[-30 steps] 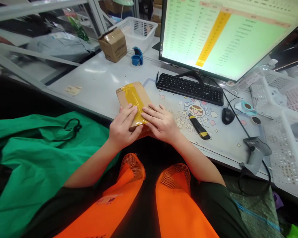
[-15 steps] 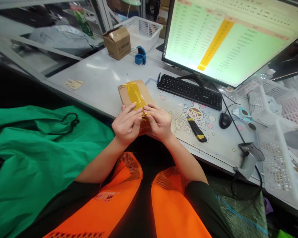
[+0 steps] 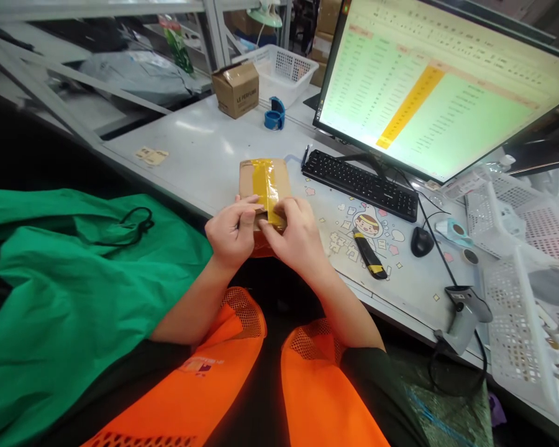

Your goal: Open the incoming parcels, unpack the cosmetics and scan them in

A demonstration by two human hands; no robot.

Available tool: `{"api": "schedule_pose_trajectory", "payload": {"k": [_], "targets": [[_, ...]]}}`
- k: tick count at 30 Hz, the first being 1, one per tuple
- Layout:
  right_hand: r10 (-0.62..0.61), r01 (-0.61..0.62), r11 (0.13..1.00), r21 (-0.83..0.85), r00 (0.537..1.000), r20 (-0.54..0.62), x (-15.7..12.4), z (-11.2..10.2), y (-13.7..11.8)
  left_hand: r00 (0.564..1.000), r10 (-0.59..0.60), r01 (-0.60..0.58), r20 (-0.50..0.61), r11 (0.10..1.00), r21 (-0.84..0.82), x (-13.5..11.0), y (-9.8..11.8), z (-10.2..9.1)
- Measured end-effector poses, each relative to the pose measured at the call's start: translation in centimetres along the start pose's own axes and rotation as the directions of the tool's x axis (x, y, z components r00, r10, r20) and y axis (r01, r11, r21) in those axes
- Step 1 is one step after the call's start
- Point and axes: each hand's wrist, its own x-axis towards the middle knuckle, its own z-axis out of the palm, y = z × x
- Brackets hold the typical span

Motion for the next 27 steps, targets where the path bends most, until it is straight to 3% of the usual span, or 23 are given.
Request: {"api": "schedule_pose_trajectory", "payload": {"k": [4,8,11,16,19,21,23,25,27], "targets": [[0.018,-0.004,0.990,-0.143,0.996,0.093,0.8,-0.9,-0.8,0.997,0.080,-0.080,0.022,0.997,-0.005,-0.6,-0.4,0.2],[-0.075,0.122,0.958,-0.260,0.980,0.184,1.0,-1.6,-1.0,0.998,0.063,-0.064,-0.010,0.998,-0.025,-0.9,-0.1,0.8],[-0.081,0.142,0.935,-0.325,0.978,0.194,1.6,-2.4,-0.4,0.998,0.053,-0.056,-0.039,0.995,-0.084,-0.8,0.3,0.9],[-0.032,0.062,0.976,-0.209,0.989,0.144,2.5,-3.5,1.5,0.994,-0.050,0.039,-0.101,0.994,-0.107,-1.1,-0.2,0.9],[0.009,0.002,0.989,-0.150,0.997,0.073,1.9,-3.5,1.9,0.993,-0.041,0.031,-0.109,0.995,-0.099,-1.3,-0.7,0.9],[0.075,-0.066,0.986,-0.151,0.996,0.053,1.6,-3.4,1.9,0.998,0.001,-0.007,-0.060,0.995,-0.095,-1.1,-0.9,0.5],[0.165,-0.153,0.982,-0.112,0.980,0.110,1.9,-3.6,1.9,0.996,0.060,-0.053,0.059,0.992,-0.114,-0.5,-0.9,-0.5],[0.269,-0.275,0.961,-0.007,0.935,0.232,2.7,-3.9,2.2,0.971,0.098,-0.074,0.216,0.990,-0.119,0.4,-0.7,-1.9],[0.347,-0.412,0.905,0.106,0.859,0.376,3.6,-4.2,2.5,0.922,0.089,-0.073,0.378,0.996,-0.055,1.4,-0.4,-3.2]]}}
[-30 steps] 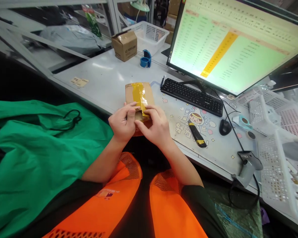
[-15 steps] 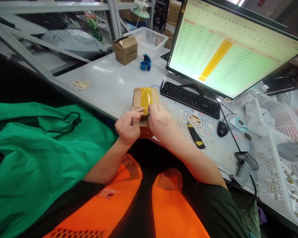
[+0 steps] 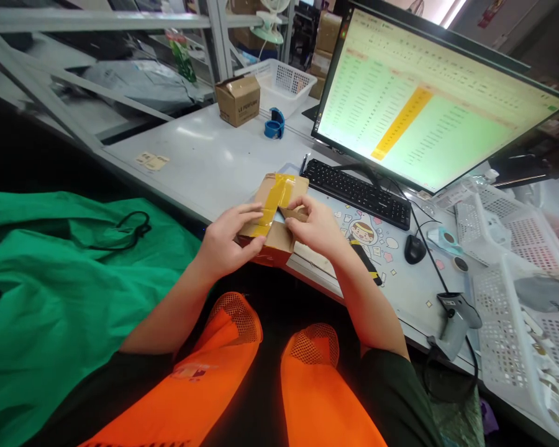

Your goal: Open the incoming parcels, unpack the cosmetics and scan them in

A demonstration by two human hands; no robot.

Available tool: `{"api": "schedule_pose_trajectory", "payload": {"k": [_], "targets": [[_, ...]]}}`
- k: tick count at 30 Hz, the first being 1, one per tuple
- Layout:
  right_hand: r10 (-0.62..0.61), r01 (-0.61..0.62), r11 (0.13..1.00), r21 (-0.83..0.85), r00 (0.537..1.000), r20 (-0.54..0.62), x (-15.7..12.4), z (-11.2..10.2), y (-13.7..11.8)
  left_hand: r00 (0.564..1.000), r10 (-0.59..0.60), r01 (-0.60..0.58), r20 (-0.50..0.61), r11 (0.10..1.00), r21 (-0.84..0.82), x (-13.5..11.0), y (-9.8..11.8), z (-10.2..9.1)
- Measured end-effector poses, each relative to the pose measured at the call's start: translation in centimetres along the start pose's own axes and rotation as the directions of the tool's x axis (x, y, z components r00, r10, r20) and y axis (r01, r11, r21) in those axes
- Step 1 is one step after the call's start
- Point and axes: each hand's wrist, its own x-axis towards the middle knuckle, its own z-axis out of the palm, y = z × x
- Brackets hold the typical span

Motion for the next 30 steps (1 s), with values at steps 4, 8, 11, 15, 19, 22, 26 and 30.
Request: {"api": "schedule_pose_trajectory", "payload": {"k": [4,8,11,15,19,22,26,30], "targets": [[-0.001,0.002,1.000,-0.025,0.999,0.034,0.3,0.0,-0.6,0.987,-0.068,0.044,0.148,0.987,0.158,0.8,0.4,-1.0],[-0.109,0.103,0.993,-0.052,0.986,-0.128,-1.7,1.8,-0.5,0.988,-0.077,0.046,0.134,0.973,0.225,0.5,0.5,0.1],[-0.093,0.116,0.991,0.068,0.958,-0.272,-3.2,3.8,0.6,0.994,-0.061,0.041,0.086,0.975,0.219,0.3,0.4,0.6],[-0.134,0.199,0.975,0.099,0.884,-0.449,-4.2,6.7,2.7,0.968,-0.222,0.232,-0.113,0.969,0.081,1.1,-1.2,0.7],[-0.081,0.305,0.920,0.245,0.760,-0.644,-4.6,9.3,4.4,0.710,-0.648,0.553,-0.274,0.755,-0.353,2.6,-4.0,1.5],[-0.003,0.300,0.886,0.353,0.766,-0.643,-5.4,10.3,5.1,0.591,-0.795,0.546,-0.137,0.519,-0.658,3.2,-5.3,2.6],[0.049,0.209,0.879,0.429,0.854,-0.518,-7.0,10.7,6.0,0.572,-0.820,0.609,-0.038,0.455,-0.650,3.1,-5.9,2.4],[0.069,0.108,0.895,0.434,0.926,-0.372,-8.6,8.9,6.5,0.876,-0.473,0.460,-0.089,0.877,-0.137,3.0,-4.6,-0.4]]}}
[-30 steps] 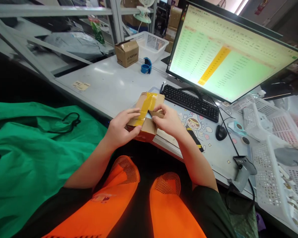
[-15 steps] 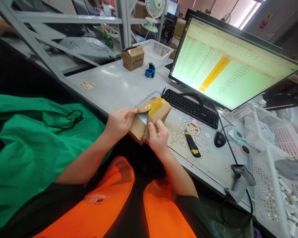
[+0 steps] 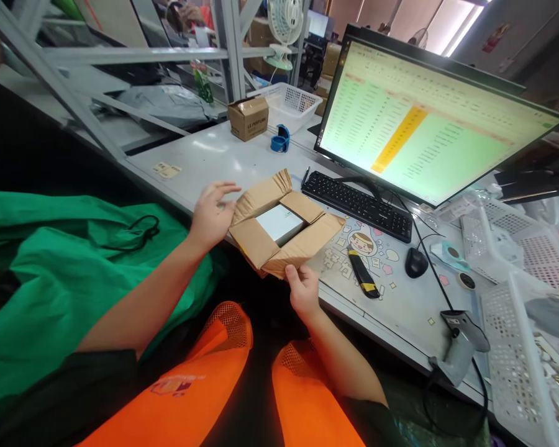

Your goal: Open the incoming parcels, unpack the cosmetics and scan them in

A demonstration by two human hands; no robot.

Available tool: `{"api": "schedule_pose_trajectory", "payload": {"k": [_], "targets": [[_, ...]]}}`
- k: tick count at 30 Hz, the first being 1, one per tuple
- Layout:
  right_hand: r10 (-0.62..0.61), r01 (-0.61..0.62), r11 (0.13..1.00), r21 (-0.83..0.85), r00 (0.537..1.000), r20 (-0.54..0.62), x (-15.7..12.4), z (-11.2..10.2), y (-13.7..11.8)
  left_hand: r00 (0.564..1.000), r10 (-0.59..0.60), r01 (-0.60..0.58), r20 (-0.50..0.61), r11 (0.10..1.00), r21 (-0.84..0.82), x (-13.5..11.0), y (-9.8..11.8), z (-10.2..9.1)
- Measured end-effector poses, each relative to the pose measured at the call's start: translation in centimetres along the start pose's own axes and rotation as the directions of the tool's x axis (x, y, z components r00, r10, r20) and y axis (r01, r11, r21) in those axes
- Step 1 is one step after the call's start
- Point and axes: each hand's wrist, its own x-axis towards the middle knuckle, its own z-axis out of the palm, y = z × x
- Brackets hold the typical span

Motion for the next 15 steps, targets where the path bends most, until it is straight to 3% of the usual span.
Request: {"api": "schedule_pose_trajectory", "payload": {"k": [1,2,4,6,8,9,11,13,15], "targets": [[0.007,-0.004,0.999,-0.046,0.999,0.054,0.0,-1.0,-0.8,0.980,0.172,-0.184,0.102,0.976,0.116,-0.2,0.8,-0.6],[0.000,0.015,0.992,-0.125,0.993,0.117,0.1,-2.2,-1.9,0.924,0.301,-0.347,0.234,0.919,0.187,-0.4,1.6,-1.0],[-0.090,0.150,0.926,-0.346,0.979,0.183,0.9,-4.6,-5.1,0.788,0.389,-0.541,0.478,0.808,0.233,-1.0,3.0,-1.3],[-0.272,0.345,0.764,-0.545,0.938,0.213,2.7,-6.5,-9.0,0.716,0.366,-0.594,0.595,0.767,0.243,-1.5,3.8,-1.0],[-0.368,0.476,0.602,-0.641,0.878,0.306,5.8,-7.2,-12.4,0.704,0.364,-0.598,0.610,0.768,0.231,-1.8,3.8,-0.4],[-0.320,0.505,0.535,-0.677,0.863,0.391,7.7,-6.9,-13.7,0.702,0.385,-0.601,0.600,0.771,0.210,-1.9,3.6,-0.1],[-0.042,0.476,0.407,-0.779,0.862,0.505,11.7,-5.6,-14.9,0.700,0.443,-0.611,0.560,0.777,0.150,-1.8,2.9,0.5],[0.255,0.391,0.263,-0.882,0.854,0.454,14.9,-4.1,-14.7,0.730,0.512,-0.606,0.452,0.792,0.081,-1.8,1.9,0.8],[0.407,0.339,0.200,-0.919,0.824,0.393,16.5,-3.5,-13.9,0.787,0.566,-0.587,0.244,0.809,0.016,-2.0,1.0,0.5]]}}
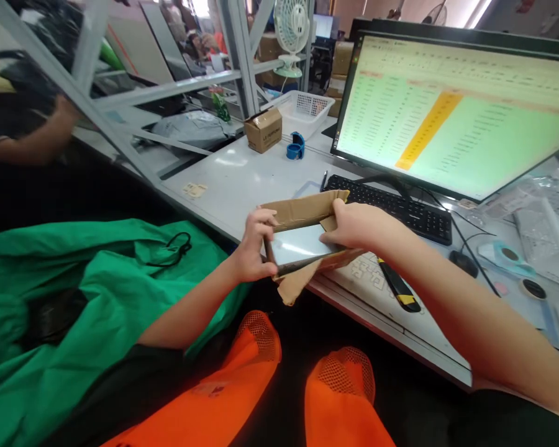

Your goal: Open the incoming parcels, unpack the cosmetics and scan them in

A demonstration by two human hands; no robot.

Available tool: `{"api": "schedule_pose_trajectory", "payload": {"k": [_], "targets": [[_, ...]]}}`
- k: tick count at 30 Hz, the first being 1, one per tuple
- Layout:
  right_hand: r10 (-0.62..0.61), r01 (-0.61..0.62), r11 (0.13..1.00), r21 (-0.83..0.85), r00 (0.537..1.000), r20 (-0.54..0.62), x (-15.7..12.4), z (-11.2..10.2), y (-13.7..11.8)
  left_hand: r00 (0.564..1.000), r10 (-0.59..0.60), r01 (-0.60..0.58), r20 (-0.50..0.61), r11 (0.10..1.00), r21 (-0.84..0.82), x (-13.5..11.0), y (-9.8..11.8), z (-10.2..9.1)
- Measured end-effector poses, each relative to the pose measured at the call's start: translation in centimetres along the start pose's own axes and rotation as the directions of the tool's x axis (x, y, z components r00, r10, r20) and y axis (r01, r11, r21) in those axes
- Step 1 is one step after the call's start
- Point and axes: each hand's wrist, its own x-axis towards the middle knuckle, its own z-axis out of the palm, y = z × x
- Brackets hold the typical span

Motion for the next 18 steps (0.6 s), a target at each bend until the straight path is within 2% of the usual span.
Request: {"api": "schedule_pose_trajectory", "payload": {"k": [2,3,4,6,7,8,10,12,15,17,18], "targets": [[-0.002,0.001,0.996,0.086,1.000,0.018,0.2,0.8,1.3,0.981,-0.029,0.018,-0.192,0.998,-0.060,-0.8,-0.1,-0.9],[-0.003,0.003,0.986,0.165,1.000,0.001,-0.1,1.4,2.4,0.975,-0.058,0.043,-0.214,0.997,-0.071,-1.1,0.1,-1.9],[0.002,0.005,0.966,0.258,1.000,-0.025,-0.7,2.0,3.6,0.981,-0.093,0.084,-0.169,0.995,-0.060,-1.2,0.4,-3.1],[0.026,0.014,0.882,0.470,0.997,-0.078,-2.1,3.5,6.2,0.984,-0.157,0.153,0.080,0.987,0.056,-0.6,1.2,-5.9],[0.051,0.012,0.821,0.571,0.994,-0.094,-2.8,4.3,7.3,0.954,-0.176,0.142,0.242,0.978,0.151,0.1,1.8,-7.3],[0.082,0.007,0.753,0.658,0.991,-0.105,-3.5,5.1,8.1,0.902,-0.187,0.093,0.388,0.964,0.248,1.2,2.5,-8.4],[0.161,-0.004,0.624,0.781,0.979,-0.124,-4.5,6.8,8.9,0.759,-0.245,-0.037,0.603,0.909,0.416,3.8,4.2,-9.1],[0.221,0.014,0.546,0.838,0.962,-0.160,-5.3,8.2,8.4,0.620,-0.327,-0.162,0.713,0.836,0.524,6.7,6.1,-7.7],[0.240,0.091,0.487,0.869,0.942,-0.234,-6.2,10.0,6.9,0.452,-0.330,-0.324,0.829,0.805,0.497,9.8,7.6,-3.6],[0.231,0.168,0.412,0.896,0.932,-0.281,-6.7,11.6,6.1,0.385,-0.255,-0.386,0.887,0.828,0.406,10.5,7.0,-1.4],[0.212,0.229,0.352,0.908,0.925,-0.315,-7.0,12.6,5.9,0.382,-0.209,-0.393,0.900,0.845,0.363,10.6,6.3,-0.7]]}}
